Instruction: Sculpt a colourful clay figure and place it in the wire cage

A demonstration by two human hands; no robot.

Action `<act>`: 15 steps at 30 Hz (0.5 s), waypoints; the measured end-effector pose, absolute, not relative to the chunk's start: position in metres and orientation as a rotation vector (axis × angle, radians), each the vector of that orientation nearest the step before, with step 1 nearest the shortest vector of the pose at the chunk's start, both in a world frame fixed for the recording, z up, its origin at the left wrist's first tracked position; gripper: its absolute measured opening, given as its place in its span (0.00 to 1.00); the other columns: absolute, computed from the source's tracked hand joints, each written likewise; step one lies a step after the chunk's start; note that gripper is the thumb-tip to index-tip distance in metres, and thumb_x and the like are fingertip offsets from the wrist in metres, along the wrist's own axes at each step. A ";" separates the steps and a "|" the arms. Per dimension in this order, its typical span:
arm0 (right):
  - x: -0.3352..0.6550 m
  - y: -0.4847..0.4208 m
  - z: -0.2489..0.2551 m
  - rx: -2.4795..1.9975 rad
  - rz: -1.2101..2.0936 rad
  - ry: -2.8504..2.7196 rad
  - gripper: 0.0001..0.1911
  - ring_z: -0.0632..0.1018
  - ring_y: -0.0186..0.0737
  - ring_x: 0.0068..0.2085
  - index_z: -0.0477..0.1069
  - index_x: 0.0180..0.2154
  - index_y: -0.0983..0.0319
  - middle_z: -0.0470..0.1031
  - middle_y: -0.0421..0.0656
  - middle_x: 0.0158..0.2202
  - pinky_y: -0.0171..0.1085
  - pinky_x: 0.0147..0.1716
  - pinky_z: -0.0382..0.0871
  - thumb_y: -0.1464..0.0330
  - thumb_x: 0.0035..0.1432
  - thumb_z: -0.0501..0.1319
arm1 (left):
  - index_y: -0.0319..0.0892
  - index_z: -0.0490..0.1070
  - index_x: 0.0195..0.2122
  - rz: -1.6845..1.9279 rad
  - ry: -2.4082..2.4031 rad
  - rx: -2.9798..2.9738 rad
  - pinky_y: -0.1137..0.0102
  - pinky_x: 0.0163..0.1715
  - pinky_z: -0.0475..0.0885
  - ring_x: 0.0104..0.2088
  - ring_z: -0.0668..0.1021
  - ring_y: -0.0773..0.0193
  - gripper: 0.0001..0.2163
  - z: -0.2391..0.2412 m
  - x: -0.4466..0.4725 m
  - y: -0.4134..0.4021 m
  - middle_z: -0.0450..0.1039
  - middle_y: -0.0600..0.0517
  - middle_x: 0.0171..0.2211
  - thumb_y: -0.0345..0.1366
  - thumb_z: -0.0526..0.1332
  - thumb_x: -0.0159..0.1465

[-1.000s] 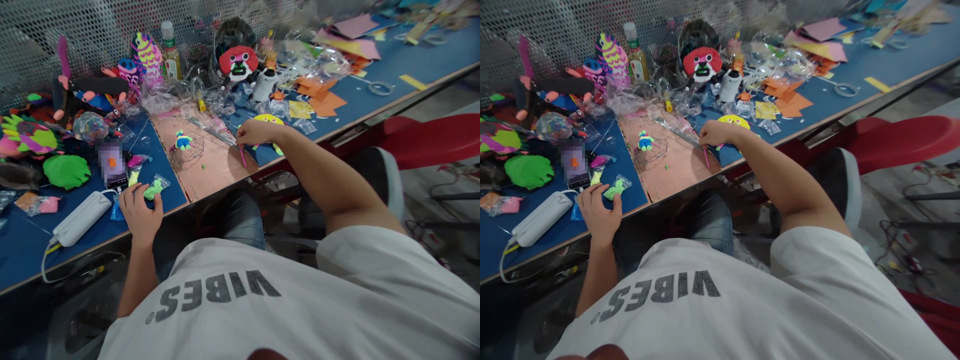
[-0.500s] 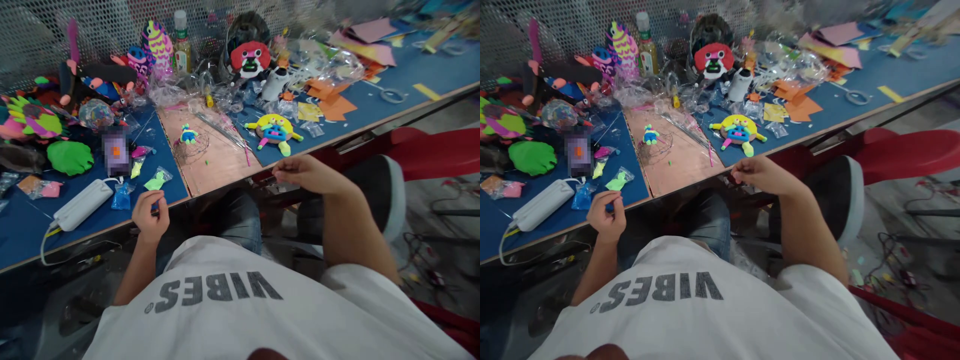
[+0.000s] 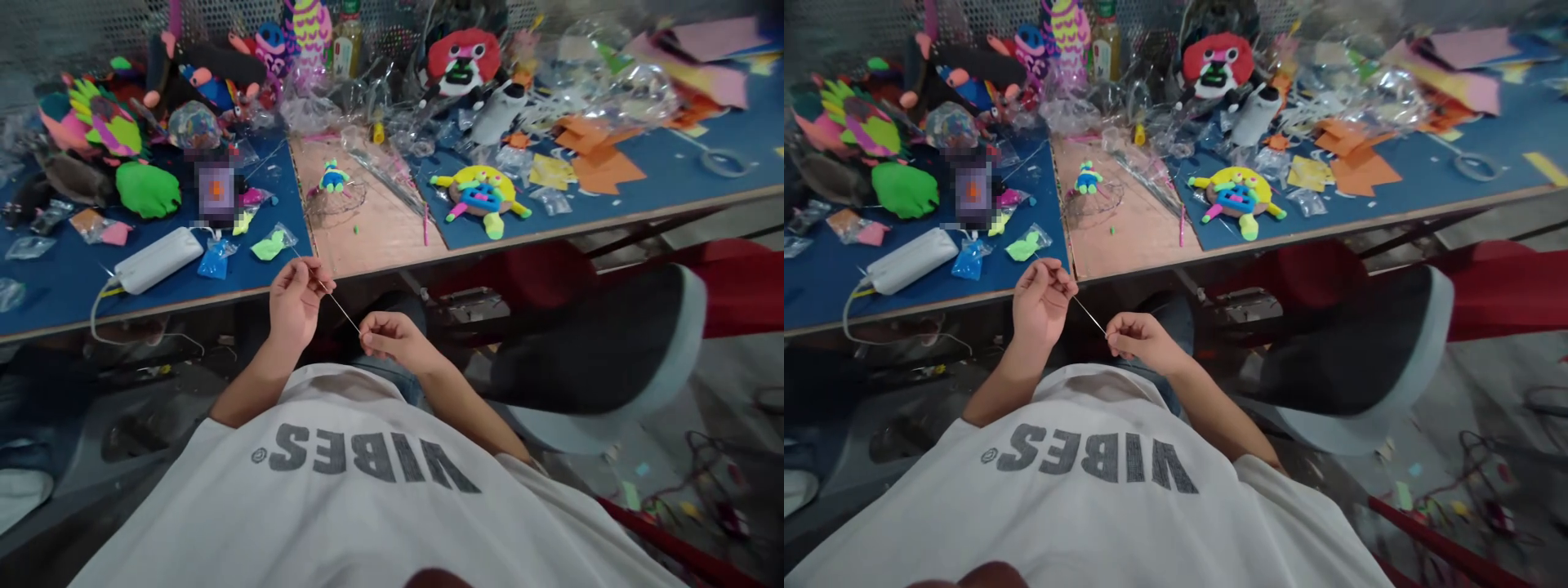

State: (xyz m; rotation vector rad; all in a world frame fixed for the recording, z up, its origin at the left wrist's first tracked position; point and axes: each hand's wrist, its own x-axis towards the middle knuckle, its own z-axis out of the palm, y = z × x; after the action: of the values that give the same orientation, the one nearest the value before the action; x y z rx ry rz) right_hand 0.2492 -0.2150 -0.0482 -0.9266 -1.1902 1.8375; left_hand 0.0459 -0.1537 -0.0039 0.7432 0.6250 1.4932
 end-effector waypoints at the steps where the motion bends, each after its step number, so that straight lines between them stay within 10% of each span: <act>1: 0.248 -0.218 -0.051 -0.913 1.847 -1.178 0.22 0.66 0.28 0.22 0.75 0.34 0.62 0.76 0.39 0.25 0.31 0.22 0.56 0.52 0.60 0.78 | 0.44 0.84 0.38 1.506 0.615 0.749 0.74 0.34 0.79 0.30 0.82 0.69 0.17 -0.003 0.042 -0.157 0.80 0.54 0.30 0.52 0.80 0.63; 15: 0.219 -0.205 -0.020 -0.862 1.262 -1.687 0.13 0.76 0.34 0.29 0.76 0.44 0.61 0.77 0.39 0.30 0.35 0.32 0.70 0.58 0.69 0.68 | 0.42 0.83 0.37 1.460 0.783 0.887 0.75 0.29 0.76 0.27 0.82 0.69 0.21 -0.006 0.035 -0.178 0.81 0.54 0.28 0.52 0.84 0.55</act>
State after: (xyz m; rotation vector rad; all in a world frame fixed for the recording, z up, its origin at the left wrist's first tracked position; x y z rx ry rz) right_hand 0.2193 -0.2051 -0.0205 -0.8619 -1.6867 1.2620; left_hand 0.0353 -0.1776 -0.0062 0.8868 0.7834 1.4603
